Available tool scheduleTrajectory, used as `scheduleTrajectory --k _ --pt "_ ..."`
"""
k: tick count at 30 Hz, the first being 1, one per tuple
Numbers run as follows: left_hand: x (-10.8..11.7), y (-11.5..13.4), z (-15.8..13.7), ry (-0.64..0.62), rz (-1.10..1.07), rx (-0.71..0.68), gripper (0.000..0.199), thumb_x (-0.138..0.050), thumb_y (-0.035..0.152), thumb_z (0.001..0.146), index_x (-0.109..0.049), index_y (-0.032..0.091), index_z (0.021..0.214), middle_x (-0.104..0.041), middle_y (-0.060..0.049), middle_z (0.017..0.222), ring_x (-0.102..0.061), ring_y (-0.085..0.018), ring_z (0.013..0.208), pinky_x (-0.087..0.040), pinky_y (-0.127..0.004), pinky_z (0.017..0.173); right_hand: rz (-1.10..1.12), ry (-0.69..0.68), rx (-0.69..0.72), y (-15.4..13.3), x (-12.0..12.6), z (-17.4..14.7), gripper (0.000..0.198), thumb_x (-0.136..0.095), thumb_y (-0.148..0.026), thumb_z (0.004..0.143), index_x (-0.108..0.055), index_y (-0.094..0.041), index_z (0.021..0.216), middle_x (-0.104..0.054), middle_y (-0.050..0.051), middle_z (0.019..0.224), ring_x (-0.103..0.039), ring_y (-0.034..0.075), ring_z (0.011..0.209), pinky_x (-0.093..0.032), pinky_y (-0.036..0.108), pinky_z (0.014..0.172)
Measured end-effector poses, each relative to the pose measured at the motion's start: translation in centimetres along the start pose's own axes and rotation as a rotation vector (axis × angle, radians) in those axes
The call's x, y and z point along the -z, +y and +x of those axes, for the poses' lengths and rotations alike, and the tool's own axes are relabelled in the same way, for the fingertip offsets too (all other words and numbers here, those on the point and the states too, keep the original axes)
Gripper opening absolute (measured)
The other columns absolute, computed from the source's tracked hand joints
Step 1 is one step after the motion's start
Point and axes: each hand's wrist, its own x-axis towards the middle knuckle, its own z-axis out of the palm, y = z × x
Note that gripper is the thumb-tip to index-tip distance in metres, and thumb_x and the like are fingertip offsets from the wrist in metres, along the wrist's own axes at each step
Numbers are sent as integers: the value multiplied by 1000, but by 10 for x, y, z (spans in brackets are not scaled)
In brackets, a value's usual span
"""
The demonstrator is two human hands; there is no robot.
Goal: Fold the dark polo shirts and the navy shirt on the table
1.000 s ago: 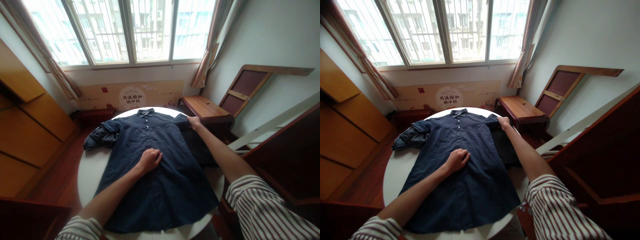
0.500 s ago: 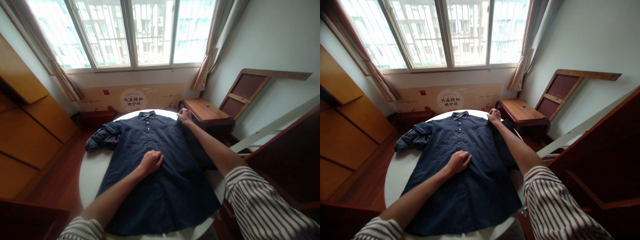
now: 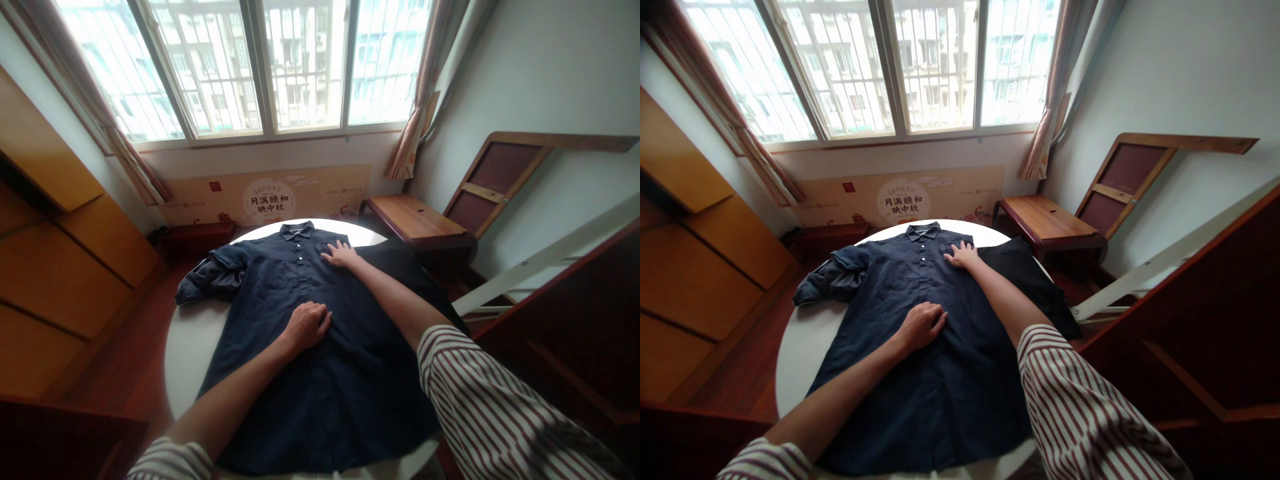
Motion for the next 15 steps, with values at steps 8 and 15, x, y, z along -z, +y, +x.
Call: scheduleTrajectory --k 8,15 --pt "-3 -2 0 -15 26 -8 30 -42 35 100 -59 20 81 -66 -6 79 -63 -20 78 -47 -30 76 38 25 -82 32 18 41 47 -36 -36 101 -52 -16 140 -49 19 143 -47 31 131 -39 42 105" --pt "-5 -3 0 -16 5 -13 29 -43 35 100 -58 20 79 -65 -5 78 -62 -19 76 -47 -31 76 29 79 -147 55 17 57 35 -56 -32 94 -64 -19 125 -45 18 138 -40 36 131 -43 47 101"
